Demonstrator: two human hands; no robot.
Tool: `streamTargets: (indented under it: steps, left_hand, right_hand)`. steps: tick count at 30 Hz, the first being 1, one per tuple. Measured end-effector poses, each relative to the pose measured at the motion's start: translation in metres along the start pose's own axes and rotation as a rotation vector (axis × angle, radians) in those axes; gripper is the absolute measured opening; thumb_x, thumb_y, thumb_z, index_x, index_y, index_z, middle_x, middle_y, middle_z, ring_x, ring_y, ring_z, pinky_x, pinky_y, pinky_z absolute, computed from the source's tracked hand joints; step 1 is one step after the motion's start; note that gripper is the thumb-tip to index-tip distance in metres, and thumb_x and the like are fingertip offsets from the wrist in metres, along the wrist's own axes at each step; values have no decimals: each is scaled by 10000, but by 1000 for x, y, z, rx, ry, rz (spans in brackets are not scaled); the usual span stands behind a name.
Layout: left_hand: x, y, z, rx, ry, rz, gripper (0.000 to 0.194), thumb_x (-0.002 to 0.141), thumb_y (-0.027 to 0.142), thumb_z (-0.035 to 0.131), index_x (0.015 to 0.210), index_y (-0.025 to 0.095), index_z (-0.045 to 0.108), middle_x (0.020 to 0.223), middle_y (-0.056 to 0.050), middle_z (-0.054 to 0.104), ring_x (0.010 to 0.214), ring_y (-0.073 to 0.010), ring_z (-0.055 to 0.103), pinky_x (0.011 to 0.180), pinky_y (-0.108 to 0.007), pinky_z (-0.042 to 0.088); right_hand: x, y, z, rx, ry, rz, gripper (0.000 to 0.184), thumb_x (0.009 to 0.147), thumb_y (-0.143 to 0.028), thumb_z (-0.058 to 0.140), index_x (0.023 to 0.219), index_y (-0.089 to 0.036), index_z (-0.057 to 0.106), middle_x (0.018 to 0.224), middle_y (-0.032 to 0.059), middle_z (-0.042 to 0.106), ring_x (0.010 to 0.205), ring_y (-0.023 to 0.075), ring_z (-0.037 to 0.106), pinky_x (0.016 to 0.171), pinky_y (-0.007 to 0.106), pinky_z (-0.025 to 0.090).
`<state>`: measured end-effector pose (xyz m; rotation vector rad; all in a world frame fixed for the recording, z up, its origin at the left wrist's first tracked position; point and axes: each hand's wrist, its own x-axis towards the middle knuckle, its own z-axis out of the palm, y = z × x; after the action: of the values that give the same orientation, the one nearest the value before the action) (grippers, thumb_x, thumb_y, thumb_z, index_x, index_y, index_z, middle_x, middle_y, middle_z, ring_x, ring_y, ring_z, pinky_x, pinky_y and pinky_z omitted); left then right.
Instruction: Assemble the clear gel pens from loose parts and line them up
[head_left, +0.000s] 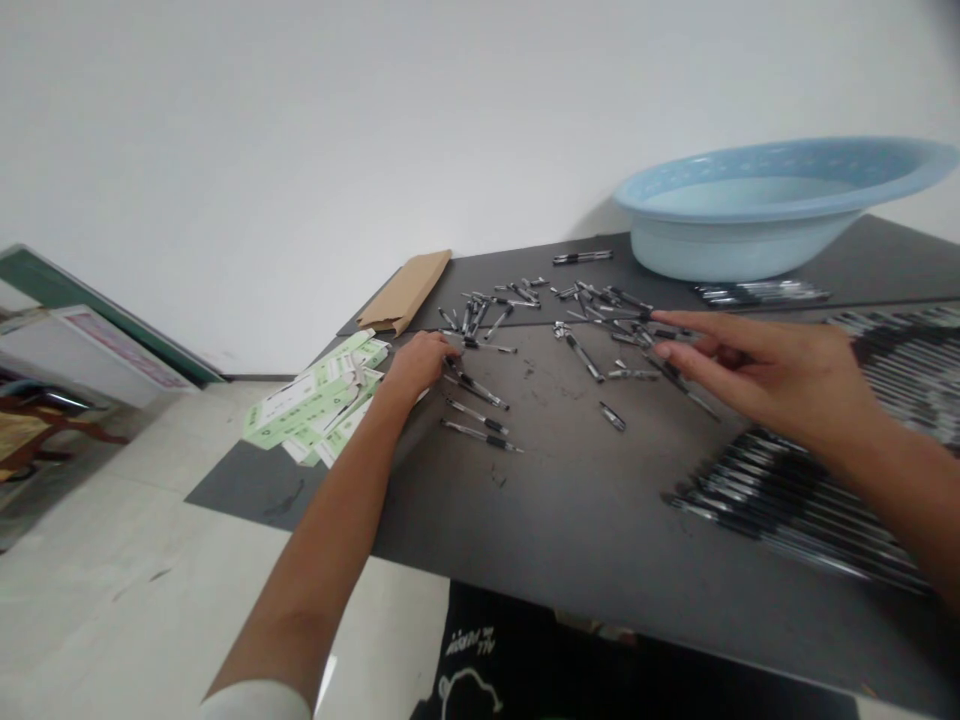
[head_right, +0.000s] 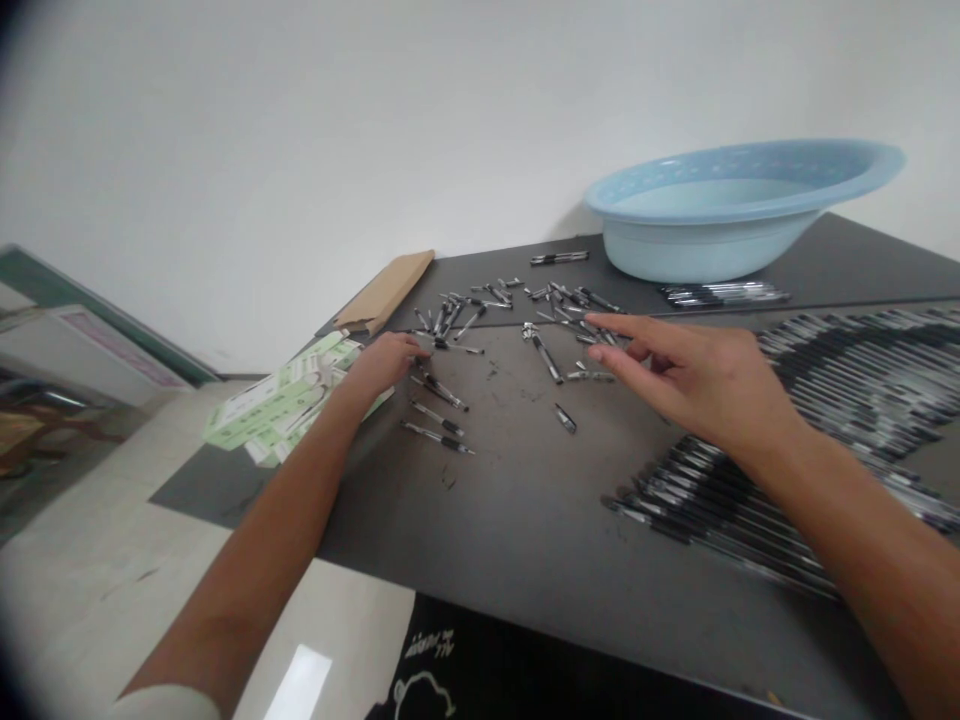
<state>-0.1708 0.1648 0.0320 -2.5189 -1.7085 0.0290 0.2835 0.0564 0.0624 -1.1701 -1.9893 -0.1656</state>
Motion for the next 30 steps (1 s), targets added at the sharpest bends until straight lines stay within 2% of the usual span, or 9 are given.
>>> streamTargets:
  steps: [10,13,17,22,25,30]
  left_hand:
    - [-4,-4,-11,-104,-1,-2,302,1040,336,674,1299,182,665,1329,-112,672,1122,-265,694,954,-478,605]
    - [-10,-3,-12,-101,49,-24,289,1039,335,675,1286,184,671,1321,-110,677,1123,-264,695,957,-476,604]
    - [-15,3,-22,-97,182,-62,281,1040,337,675,1266,170,678,1285,-105,693,1104,-262,702,954,-479,603]
    - [-22,33,-44,-116,415,-61,270,1067,338,617,1266,166,677,1208,-95,729,1112,-270,705,1000,-501,561]
    - [-28,62,-51,-161,556,-22,288,1076,335,555,1285,170,665,1214,-124,754,1149,-286,697,1032,-423,523]
    - [-41,103,-50,-255,686,109,242,1007,294,575,1198,183,674,1057,-76,781,967,-226,733,929,-314,538]
  right_hand:
    - [1,-2,0,5,-10,-47,344,984,-457,682,1242,-263,800,737,-22,774,582,114,669,598,227,472]
    - [1,-3,1,3,-3,-46,329,984,-446,683,1233,-268,804,728,-13,773,576,127,666,589,243,470]
    - [0,-3,4,21,-15,-15,348,996,-503,641,1226,-302,808,728,1,773,565,159,667,591,284,481]
    - [0,0,5,30,-42,-6,334,984,-477,671,1232,-298,806,771,-4,807,557,150,683,561,281,497]
    - [-1,2,5,37,-39,35,317,983,-478,673,1213,-309,810,865,1,836,593,160,705,592,297,535]
    - [0,7,7,51,-78,89,301,977,-506,673,1145,-309,827,1006,5,850,673,188,741,638,332,571]
